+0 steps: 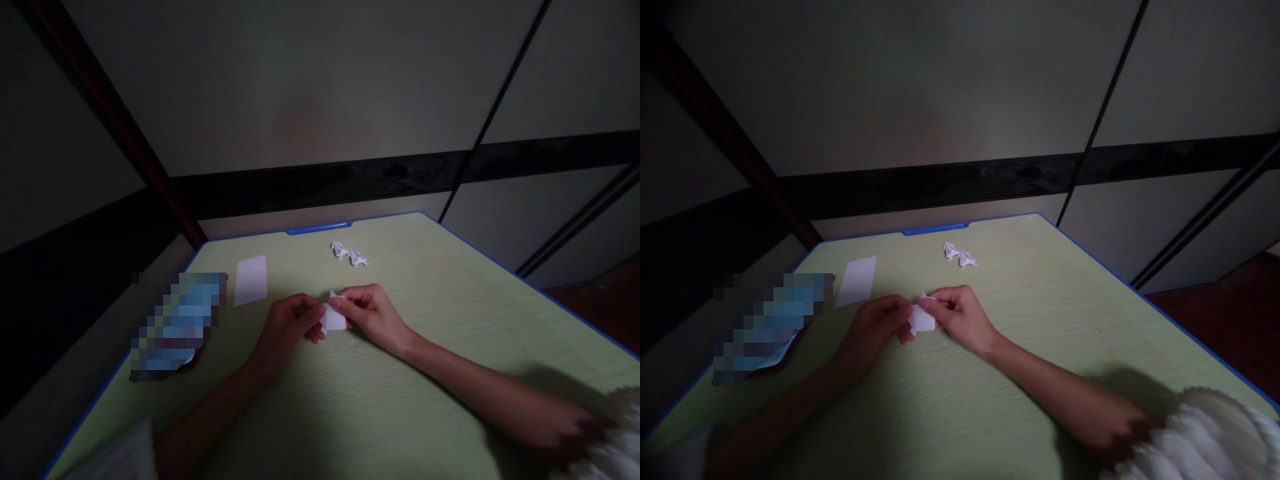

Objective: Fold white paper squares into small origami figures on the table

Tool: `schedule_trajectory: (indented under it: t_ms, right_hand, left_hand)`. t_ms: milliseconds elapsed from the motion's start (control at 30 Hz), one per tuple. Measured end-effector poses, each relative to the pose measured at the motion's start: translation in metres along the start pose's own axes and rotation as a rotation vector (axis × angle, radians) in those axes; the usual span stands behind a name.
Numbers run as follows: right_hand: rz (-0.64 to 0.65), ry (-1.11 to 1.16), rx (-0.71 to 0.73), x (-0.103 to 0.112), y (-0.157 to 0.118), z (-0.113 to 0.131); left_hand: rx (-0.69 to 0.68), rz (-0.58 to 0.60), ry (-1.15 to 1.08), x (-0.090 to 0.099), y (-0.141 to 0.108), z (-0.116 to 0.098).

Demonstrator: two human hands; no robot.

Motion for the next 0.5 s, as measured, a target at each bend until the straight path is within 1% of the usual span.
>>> schedule_trajectory:
  t_ms: [133,500]
  right_hand:
    - [-0.006,0.011,-0.001,0.0009,0.0014,0.0011]
    - [0.003,0.031,-0.011,-0.0003,0.0021,-0.0021]
  left_hand:
    - [-0.003,0.009,0.081,-0.0017,-0.0010,0.0002]
    - [-0.027,-0.008,0.148,-0.0004,-0.0025,-0.0030]
Point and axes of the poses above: each hand's wrist, its own y-axis towards the middle knuckle, its own x-axis out of the back of the hand, z = x × y, the point moved 10 cm from there along y, towards the middle knuckle, and after that the axes turned 15 degrees about -z, right-handed, at the moved point
